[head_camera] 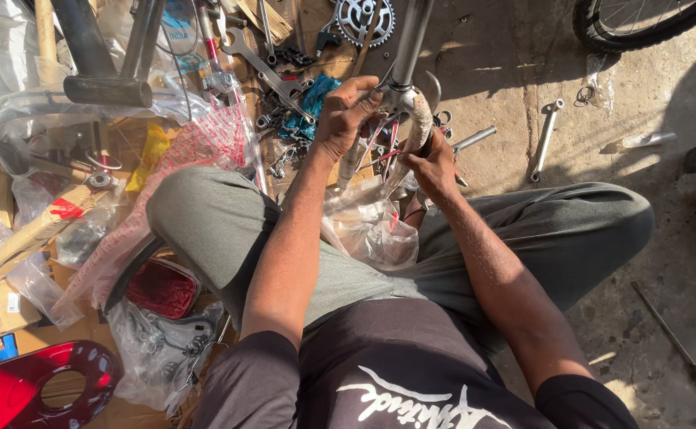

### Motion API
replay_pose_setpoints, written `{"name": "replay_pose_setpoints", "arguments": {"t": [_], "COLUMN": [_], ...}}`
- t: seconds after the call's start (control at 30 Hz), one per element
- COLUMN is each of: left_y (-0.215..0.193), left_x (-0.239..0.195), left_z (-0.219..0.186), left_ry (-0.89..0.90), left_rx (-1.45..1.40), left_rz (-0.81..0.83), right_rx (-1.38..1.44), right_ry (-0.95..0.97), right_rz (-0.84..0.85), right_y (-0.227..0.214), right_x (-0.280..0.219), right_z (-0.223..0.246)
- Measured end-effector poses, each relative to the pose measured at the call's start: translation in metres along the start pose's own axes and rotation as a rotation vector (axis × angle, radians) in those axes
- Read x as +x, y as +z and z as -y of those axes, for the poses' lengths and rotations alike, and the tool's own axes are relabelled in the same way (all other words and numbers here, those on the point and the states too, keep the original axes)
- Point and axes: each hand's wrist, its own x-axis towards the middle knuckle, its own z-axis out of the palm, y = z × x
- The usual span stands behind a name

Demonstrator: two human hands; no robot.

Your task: The person sits on the ground and assembles a bicycle frame. They insert a metal tube into the frame's head tube, secure it with a nut using a wrench, and then attach the handlebars to the tube.

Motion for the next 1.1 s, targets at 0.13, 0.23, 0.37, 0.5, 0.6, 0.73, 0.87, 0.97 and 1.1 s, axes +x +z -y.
{"name": "replay_pose_setpoints", "arguments": {"t": [0.13, 0.23, 0.37, 0.5, 0.6, 0.73, 0.87, 0.97, 1.1], "left_y": [0.050, 0.057, 0.056, 0.048, 0.044, 0.048, 0.043, 0.036, 0.034], "left_x": [-0.009, -0.010, -0.021, -0.005, 0.018, 0.036, 0.035, 0.033, 0.035], "left_z": [-0.044, -0.073, -0.086, -0.036, 0.021, 0.075, 0.068, 0.057, 0.054], "left_ry": [-0.206, -0.120, -0.238, 0.279, -0.005, -0.091, -0.177, -0.166, -0.260], "left_rx": [0.067, -0.109, -0.154, 0.378, -0.233, -0.241, -0.358, -0.292, 0.057], "left_rz": [0.038, 0.142, 0.127, -0.032, 0.102, 0.023, 0.024, 0.023, 0.047], "right_rx": [-0.011, 0.007, -0.020, -0.033, -0.055, -0.126, -0.062, -0.045, -0.403], "right_ry": [0.193, 0.125, 0.140, 0.011, 0.174, 0.188, 0.193, -0.023, -0.263], "right_rz": [-0.214, -0.171, -0.057, 0.014, -0.047, -0.081, -0.156, -0.135, -0.017], "right_y": [-0.007, -0.014, -0.024, -0.013, -0.011, -0.015, -0.029, -0.044, -0.072], "right_x": [0.009, 0.016, 0.018, 0.020, 0.020, 0.016, 0.011, 0.017, 0.039], "right_z": [-0.008, -0.008, -0.002, -0.011, -0.016, -0.022, -0.020, -0.003, 0.049]}}
